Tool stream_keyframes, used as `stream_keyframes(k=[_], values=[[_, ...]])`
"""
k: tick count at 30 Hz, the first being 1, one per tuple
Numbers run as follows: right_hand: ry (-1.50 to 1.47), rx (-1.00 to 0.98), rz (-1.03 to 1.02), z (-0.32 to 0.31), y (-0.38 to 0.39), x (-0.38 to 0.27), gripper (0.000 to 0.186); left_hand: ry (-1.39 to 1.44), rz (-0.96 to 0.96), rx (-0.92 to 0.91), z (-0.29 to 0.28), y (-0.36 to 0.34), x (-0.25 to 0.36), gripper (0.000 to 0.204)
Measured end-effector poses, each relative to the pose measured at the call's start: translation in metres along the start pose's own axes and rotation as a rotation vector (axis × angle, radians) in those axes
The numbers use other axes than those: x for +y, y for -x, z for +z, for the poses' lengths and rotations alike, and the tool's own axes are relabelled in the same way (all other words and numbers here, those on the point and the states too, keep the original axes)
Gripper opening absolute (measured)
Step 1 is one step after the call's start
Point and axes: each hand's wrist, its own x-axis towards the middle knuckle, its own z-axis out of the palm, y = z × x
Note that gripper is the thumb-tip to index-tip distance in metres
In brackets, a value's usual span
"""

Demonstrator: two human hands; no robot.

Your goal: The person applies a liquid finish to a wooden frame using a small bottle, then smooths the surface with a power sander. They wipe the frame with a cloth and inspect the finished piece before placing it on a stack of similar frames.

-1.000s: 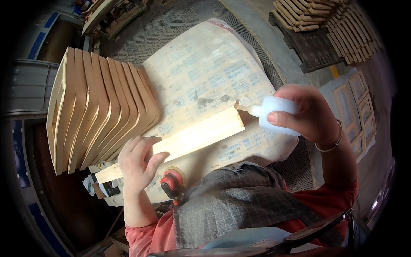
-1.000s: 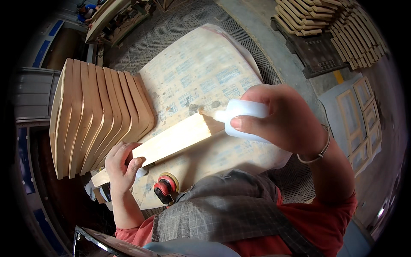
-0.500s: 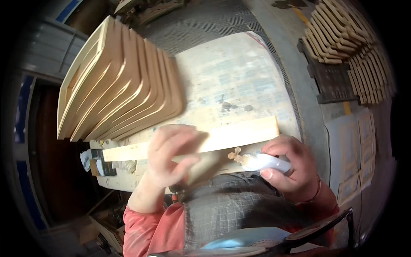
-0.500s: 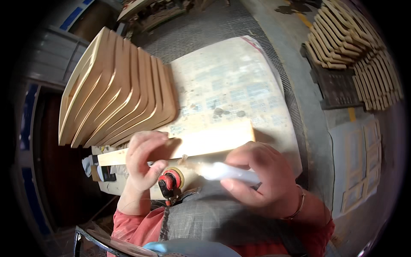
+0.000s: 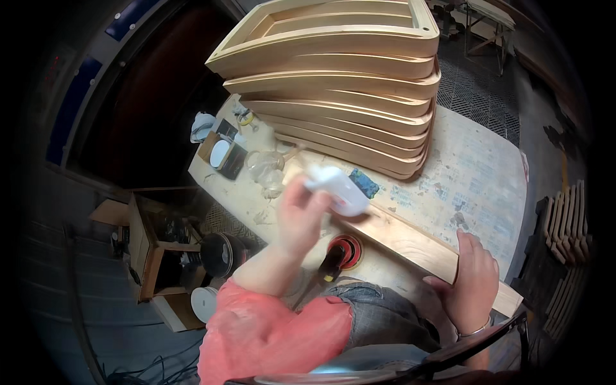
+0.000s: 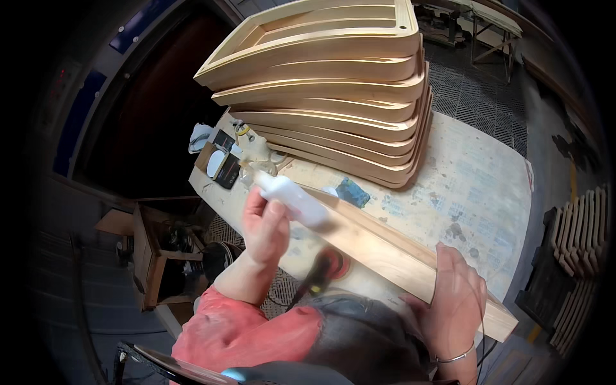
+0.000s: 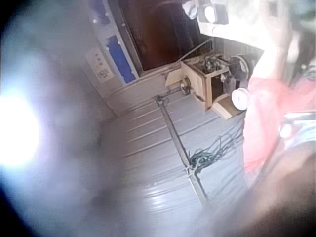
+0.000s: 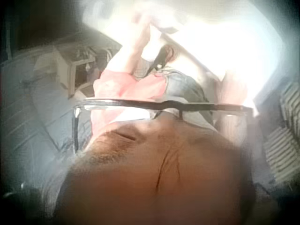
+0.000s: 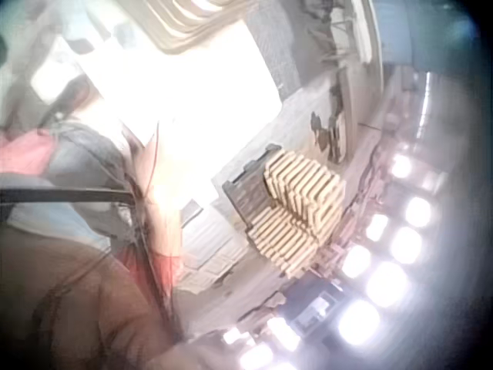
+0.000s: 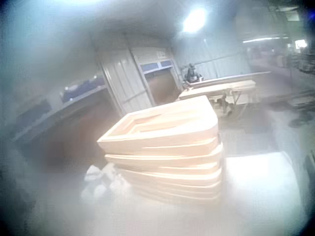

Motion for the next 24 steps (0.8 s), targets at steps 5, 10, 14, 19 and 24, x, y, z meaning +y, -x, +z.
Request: stream_keyframes(k=[5,10,14,19,24], values=[[0.075,-0.044,0.084,-0.002,-0.023,0.000,0.055,-0.272,0.097,0.763,-0.199,-0.056,-0.038,0.018],[0.105,-0.040,0.097,0.011,-0.031,0.016,0.063,-1.201,-0.159,1.039,-0.374,-0.076,-0.065,0.030],[0.114,-0.065,0.113,0.007,-0.035,0.018,0.063,-1.020,-0.201,0.928,-0.443,-0.114,-0.053,0.027],[0.151,-0.048,0.141,0.010,-0.034,0.016,0.066,-0.603,-0.167,0.716,-0.375,-0.113,-0.097,0.022],[0.146,-0.084,0.142,0.004,-0.030,0.018,0.069,-0.965,-0.263,0.110,-0.204,0.018,-0.133,0.028]])
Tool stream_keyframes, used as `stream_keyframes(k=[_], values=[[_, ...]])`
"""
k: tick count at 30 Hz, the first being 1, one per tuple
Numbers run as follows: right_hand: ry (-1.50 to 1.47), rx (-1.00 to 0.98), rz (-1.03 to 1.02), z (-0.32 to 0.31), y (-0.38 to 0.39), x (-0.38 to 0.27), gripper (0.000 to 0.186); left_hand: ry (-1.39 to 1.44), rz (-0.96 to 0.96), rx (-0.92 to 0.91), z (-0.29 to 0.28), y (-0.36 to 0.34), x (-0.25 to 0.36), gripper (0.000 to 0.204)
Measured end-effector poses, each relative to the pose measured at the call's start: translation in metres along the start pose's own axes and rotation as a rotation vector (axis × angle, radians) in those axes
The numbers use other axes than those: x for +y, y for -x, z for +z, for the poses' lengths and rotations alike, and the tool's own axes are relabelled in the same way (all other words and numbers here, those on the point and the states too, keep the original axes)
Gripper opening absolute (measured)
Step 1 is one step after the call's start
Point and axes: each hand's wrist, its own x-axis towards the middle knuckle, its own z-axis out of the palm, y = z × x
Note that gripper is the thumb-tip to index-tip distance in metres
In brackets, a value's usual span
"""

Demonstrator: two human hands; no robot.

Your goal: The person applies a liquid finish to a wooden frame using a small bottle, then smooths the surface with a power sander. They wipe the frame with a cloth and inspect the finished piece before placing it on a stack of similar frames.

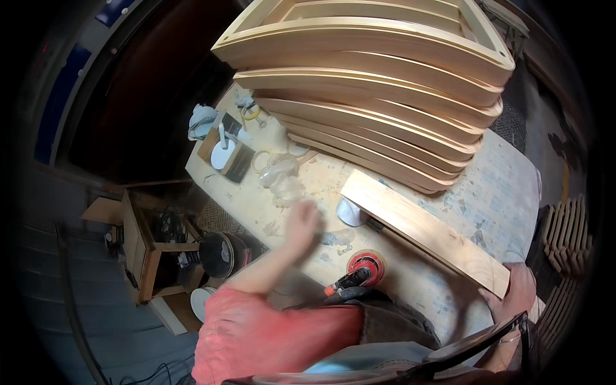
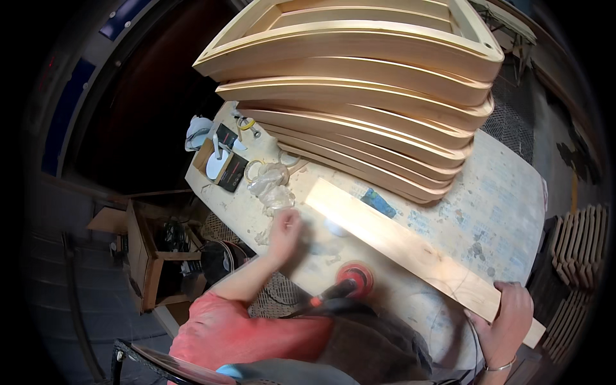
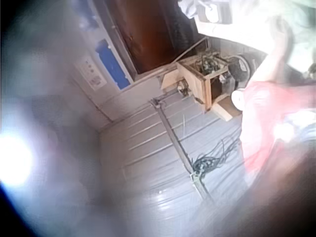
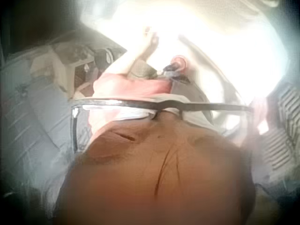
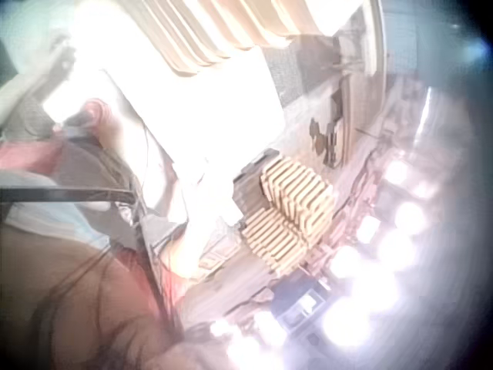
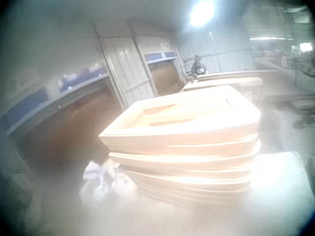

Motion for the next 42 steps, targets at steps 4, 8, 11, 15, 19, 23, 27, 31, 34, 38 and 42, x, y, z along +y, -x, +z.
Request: stream_keyframes(k=[4,8,11,15,19,23,27,31,34,38,42], values=[[0.033,0.164,-0.091,-0.005,0.000,-0.007,0.070,-0.179,0.266,-0.443,0.035,0.101,0.061,0.059],[0.055,0.219,-0.168,-0.022,0.010,0.005,0.053,-0.437,0.242,-0.477,0.074,0.139,0.038,0.075],[0.091,0.228,-0.115,-0.039,0.031,0.031,0.055,-0.371,-0.008,-0.571,0.071,0.128,0.090,0.065],[0.038,0.227,-0.037,-0.056,0.053,0.077,0.072,-0.370,0.105,-0.508,0.061,0.125,0.091,0.066],[-0.337,0.179,0.161,-0.055,0.082,0.126,0.084,-0.336,0.140,-0.536,0.003,0.123,0.172,0.072],[-1.228,0.217,0.307,-0.004,0.100,0.159,0.094,-0.269,0.402,-0.477,-0.051,0.115,0.265,0.073],[-1.387,0.248,0.298,0.053,0.103,0.169,0.067,-0.351,0.549,-0.371,-0.054,0.094,0.345,0.068],[-1.417,0.284,0.304,0.063,0.095,0.156,0.059,-0.530,0.519,-0.467,-0.029,0.064,0.376,0.068],[-1.383,0.299,0.296,0.063,0.092,0.152,0.058,-0.653,0.656,-0.606,0.004,0.063,0.398,0.063],[-1.347,0.305,0.283,0.069,0.094,0.158,0.057,-0.701,0.754,-0.815,0.059,0.100,0.454,0.067],[-1.265,0.389,0.230,0.076,0.093,0.161,0.054,-0.725,0.899,-0.982,0.105,0.127,0.498,0.068]])
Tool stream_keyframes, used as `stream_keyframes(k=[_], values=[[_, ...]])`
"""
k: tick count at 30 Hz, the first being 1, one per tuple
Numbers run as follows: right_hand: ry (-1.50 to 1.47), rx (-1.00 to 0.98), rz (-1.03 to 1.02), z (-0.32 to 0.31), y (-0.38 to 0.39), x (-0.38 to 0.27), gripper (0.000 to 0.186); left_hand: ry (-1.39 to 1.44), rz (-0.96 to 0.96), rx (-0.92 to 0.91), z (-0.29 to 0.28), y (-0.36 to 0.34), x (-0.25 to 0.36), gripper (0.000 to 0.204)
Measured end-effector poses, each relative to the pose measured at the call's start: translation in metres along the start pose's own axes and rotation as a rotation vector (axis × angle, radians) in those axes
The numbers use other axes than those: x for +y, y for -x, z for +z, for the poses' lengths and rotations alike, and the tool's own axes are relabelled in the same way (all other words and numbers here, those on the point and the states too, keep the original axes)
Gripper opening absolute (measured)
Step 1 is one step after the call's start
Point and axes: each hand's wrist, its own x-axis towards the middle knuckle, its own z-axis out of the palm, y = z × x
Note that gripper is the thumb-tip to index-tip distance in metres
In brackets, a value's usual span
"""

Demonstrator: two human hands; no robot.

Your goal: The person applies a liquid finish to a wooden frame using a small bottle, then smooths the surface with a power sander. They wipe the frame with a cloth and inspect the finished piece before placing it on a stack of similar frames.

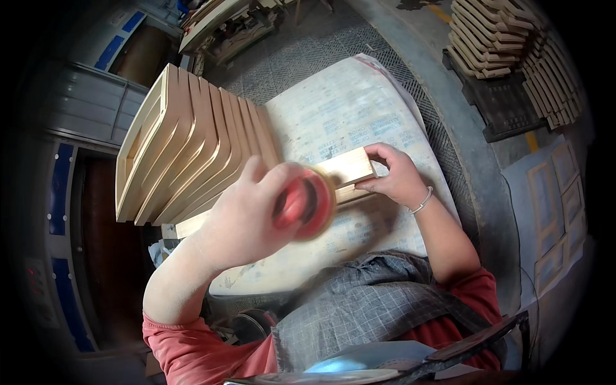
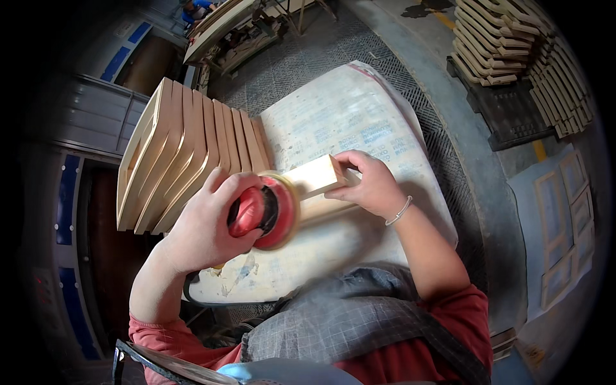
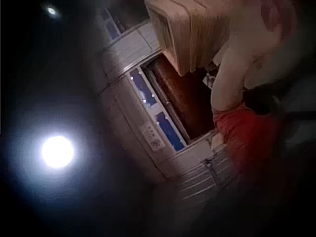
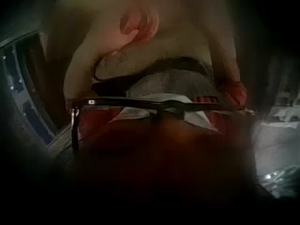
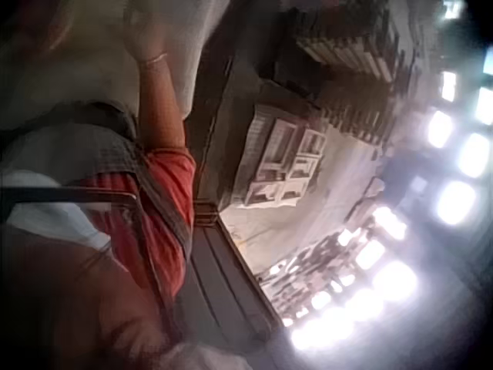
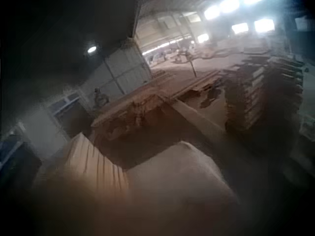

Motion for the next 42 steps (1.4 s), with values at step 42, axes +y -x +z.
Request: stream_keyframes(k=[42], values=[[0.648,-0.083,-0.081,0.003,-0.013,-0.103,0.065,0.064,-0.553,0.179,-0.001,0.089,-0.135,0.059]])
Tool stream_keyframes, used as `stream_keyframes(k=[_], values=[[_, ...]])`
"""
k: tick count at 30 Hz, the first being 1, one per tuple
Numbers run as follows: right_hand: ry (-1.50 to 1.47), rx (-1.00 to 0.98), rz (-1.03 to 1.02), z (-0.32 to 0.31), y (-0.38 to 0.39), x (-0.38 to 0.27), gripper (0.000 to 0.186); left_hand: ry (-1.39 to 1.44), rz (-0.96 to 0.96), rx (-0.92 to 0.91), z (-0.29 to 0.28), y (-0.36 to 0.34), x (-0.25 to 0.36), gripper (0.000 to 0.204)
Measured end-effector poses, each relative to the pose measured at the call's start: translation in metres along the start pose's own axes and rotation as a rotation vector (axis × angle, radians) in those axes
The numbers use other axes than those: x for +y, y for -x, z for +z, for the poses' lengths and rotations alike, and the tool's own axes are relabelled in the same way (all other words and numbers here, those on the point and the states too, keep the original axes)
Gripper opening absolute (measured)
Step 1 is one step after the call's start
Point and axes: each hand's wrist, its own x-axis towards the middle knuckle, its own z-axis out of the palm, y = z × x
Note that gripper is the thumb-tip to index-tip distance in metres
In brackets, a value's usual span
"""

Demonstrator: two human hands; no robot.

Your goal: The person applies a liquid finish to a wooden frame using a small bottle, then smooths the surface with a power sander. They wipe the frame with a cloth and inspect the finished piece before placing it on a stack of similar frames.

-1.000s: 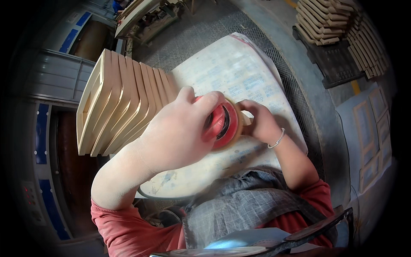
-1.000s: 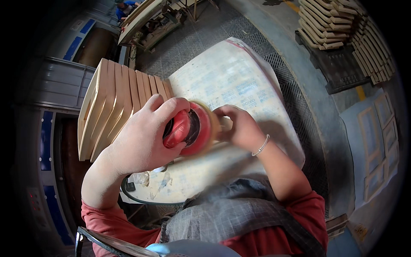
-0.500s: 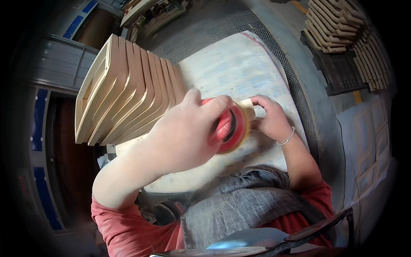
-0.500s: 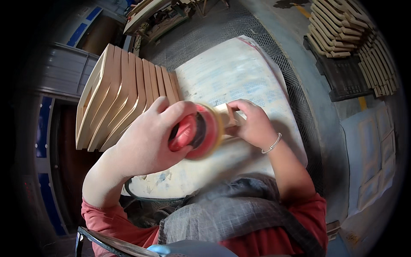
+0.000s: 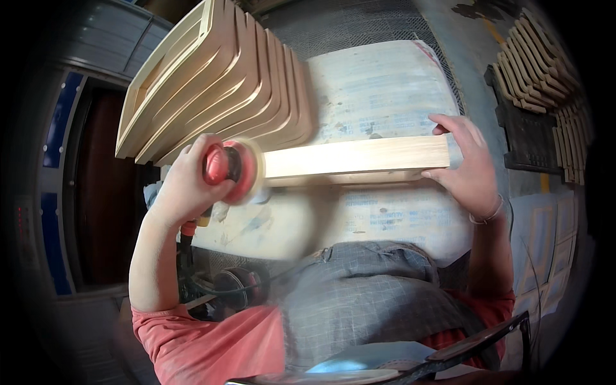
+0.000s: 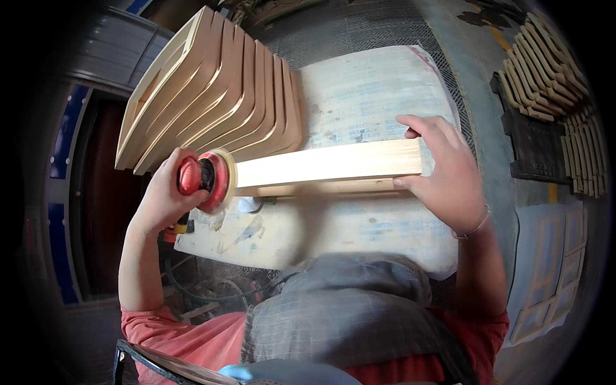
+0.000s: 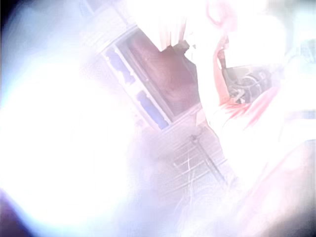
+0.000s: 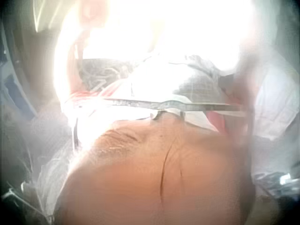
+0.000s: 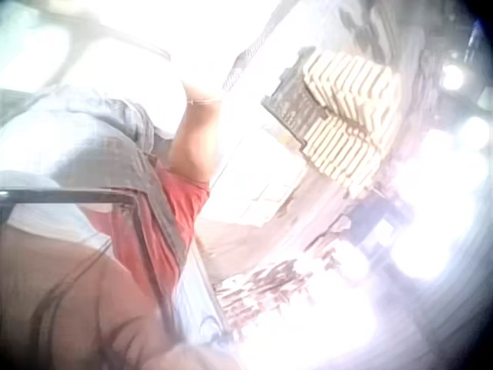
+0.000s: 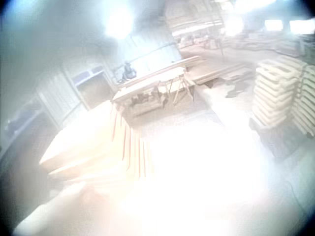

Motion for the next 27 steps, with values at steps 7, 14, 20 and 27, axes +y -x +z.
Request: stream_keyframes(k=[7,14,20,27], values=[[0.363,-0.049,-0.519,0.029,-0.027,-0.047,0.052,0.136,-0.211,0.170,0.001,0.020,-0.100,0.054],[0.469,-0.214,-0.531,0.071,-0.058,-0.034,0.045,0.321,0.364,0.235,0.124,0.068,-0.044,0.062],[0.490,-0.215,-0.543,0.071,-0.057,-0.043,0.046,0.185,0.066,-0.003,0.252,0.007,-0.024,0.065],[0.435,-0.231,-0.430,0.075,-0.053,-0.040,0.049,0.055,0.120,-0.345,0.290,-0.062,0.036,0.053]])
